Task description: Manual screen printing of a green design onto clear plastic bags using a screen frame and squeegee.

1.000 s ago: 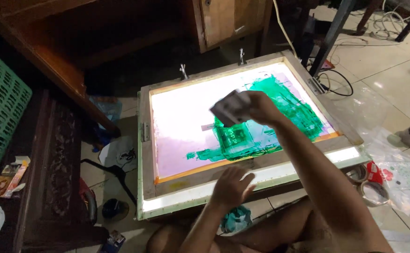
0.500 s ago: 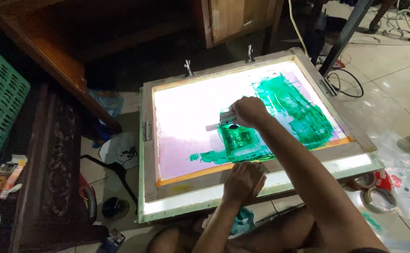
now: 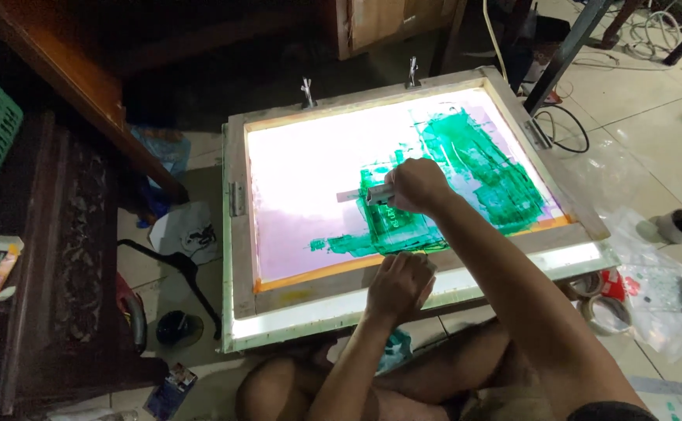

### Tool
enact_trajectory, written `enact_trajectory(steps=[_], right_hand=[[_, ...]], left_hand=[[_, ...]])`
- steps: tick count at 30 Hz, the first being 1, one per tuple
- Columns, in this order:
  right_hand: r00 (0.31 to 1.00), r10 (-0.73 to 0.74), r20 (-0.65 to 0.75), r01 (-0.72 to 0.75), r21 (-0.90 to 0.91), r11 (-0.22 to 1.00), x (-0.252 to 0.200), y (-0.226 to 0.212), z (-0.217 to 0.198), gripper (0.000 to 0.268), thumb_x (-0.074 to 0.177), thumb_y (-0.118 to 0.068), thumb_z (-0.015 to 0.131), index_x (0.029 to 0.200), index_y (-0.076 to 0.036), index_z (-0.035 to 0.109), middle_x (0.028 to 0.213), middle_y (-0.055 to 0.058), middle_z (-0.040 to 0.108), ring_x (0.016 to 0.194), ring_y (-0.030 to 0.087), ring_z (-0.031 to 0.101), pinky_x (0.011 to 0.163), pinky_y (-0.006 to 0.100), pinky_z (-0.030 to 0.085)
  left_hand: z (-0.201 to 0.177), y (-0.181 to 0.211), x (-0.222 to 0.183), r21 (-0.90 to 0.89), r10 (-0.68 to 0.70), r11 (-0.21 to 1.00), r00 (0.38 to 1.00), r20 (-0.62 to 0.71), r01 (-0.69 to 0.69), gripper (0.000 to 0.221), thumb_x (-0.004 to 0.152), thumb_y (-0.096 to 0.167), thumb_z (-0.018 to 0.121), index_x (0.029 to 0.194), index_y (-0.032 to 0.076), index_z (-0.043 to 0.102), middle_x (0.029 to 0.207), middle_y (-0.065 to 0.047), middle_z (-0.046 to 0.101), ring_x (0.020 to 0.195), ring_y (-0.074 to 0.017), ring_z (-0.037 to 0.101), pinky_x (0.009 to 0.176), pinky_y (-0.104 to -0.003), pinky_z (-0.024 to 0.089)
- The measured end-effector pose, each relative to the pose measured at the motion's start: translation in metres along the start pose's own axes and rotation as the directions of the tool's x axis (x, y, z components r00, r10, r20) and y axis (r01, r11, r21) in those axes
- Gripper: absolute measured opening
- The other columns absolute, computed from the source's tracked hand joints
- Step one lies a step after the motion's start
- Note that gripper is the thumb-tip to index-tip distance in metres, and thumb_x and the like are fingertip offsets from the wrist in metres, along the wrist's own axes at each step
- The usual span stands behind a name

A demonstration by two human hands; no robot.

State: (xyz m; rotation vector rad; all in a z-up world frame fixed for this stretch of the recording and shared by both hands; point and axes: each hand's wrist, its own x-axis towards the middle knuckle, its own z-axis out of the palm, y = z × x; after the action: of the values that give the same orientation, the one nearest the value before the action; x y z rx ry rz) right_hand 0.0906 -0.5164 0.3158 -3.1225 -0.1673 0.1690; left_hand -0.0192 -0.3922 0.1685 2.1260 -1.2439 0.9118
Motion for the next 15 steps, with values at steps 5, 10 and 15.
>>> enact_trajectory(steps=[5, 10, 15], right_hand=[[1.0, 0.004, 0.006, -0.004, 0.054, 0.999, -0.032, -0.008, -0.009, 0.018, 0.082, -0.018, 0.083, 0.083, -0.001, 0.078, 0.073, 0.017, 0.075, 0.075, 0.039, 0.077, 0.075, 0.048, 0.063], [0.998, -0.047, -0.028, 0.049, 0.06, 0.997, -0.042, 0.007, 0.024, 0.015, 0.084, -0.022, 0.079, 0.076, -0.009, 0.078, 0.067, 0.013, 0.073, 0.066, 0.037, 0.075, 0.068, 0.049, 0.061], [0.998, -0.047, -0.048, 0.051, 0.077, 0.996, -0.069, 0.005, 0.031, 0.013, 0.084, -0.019, 0.075, 0.077, -0.009, 0.08, 0.066, 0.013, 0.073, 0.064, 0.038, 0.074, 0.067, 0.05, 0.061]], left_hand=[[0.012, -0.003, -0.005, 0.043, 0.03, 0.999, 0.999, -0.04, -0.028, 0.019, 0.086, 0.028, 0.072, 0.089, 0.012, 0.061, 0.097, -0.011, 0.061, 0.102, -0.0313, 0.061, 0.082, -0.042, 0.048], [0.016, -0.003, -0.008, 0.014, 0.062, 0.998, 0.987, -0.147, -0.06, 0.023, 0.093, 0.029, 0.07, 0.081, 0.009, 0.065, 0.089, -0.008, 0.063, 0.092, -0.0266, 0.066, 0.075, -0.039, 0.053], [0.009, 0.0, -0.011, -0.02, 0.077, 0.996, 0.962, -0.261, -0.085, 0.039, 0.103, 0.038, 0.058, 0.076, 0.01, 0.063, 0.088, -0.009, 0.067, 0.092, -0.0263, 0.069, 0.075, -0.036, 0.056]])
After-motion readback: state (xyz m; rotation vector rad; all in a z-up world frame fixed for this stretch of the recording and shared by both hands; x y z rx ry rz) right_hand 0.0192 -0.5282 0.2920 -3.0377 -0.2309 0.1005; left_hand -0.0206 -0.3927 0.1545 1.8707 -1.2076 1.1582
